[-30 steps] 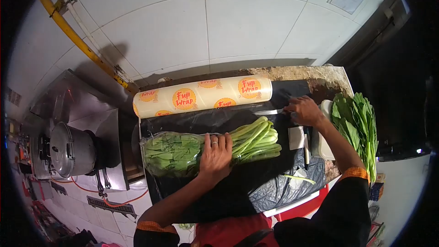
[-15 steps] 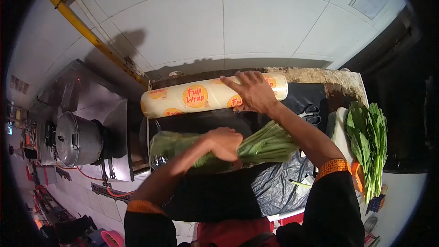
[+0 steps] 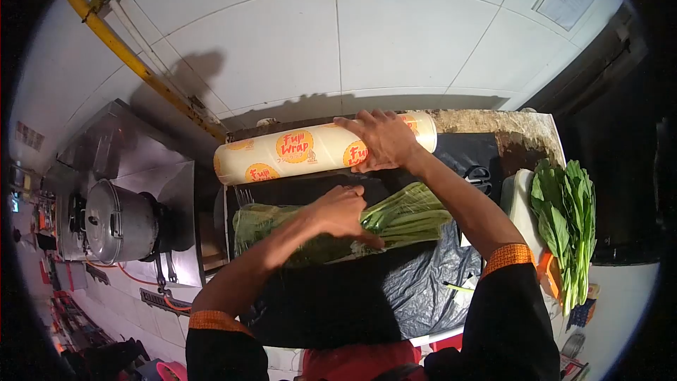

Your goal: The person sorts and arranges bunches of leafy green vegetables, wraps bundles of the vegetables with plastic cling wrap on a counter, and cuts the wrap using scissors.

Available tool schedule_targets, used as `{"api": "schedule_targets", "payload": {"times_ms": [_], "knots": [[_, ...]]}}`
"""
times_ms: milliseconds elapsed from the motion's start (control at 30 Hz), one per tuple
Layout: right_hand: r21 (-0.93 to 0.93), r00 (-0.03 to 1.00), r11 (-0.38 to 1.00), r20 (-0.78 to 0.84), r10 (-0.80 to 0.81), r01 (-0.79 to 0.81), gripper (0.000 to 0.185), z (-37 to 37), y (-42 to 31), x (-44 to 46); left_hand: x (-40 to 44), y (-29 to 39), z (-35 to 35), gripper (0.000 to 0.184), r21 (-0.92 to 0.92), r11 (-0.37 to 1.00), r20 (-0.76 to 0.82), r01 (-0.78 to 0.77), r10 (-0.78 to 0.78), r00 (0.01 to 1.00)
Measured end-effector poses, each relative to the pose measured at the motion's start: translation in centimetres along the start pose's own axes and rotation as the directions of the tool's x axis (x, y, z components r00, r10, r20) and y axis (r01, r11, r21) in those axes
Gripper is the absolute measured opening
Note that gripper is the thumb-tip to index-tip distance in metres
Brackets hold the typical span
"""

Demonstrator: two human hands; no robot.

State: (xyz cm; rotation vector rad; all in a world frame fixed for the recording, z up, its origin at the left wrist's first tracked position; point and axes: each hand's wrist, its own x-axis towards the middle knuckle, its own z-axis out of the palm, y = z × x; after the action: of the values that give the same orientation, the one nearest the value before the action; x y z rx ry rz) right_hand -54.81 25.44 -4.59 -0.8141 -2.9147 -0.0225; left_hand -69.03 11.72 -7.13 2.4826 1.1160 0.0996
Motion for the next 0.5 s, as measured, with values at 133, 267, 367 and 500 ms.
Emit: {"api": "schedule_targets", "payload": {"times_ms": [133,267,367,500], "knots": [[-0.021,0.987,0.999,-0.153,-0.041,0.038,0.096,0.9,0.1,-0.4,-1.5,5.7,0.7,0.098,0.124,0.963,-0.088,0.241,-0.231,0.969],[-0.012,0.990,0.999,-0.138,-0.036,0.035,0.096,0.7,0.0,-0.6,-1.5,5.9,0.9,0.079,0.255,0.934,-0.379,0.251,-0.142,0.914],[0.006,1.000,1.000,-0.026,-0.004,0.004,0.094,0.1,0.0,-0.1,0.0,4.2,-0.9,0.088,0.145,0.933,0.018,0.330,-0.336,0.942],[-0.023,0.995,0.999,-0.089,-0.035,0.033,0.089,0.5,0.5,0.0,1.9,2.0,-5.8,0.080,-0.153,0.969,0.441,0.196,-0.111,0.890]]}}
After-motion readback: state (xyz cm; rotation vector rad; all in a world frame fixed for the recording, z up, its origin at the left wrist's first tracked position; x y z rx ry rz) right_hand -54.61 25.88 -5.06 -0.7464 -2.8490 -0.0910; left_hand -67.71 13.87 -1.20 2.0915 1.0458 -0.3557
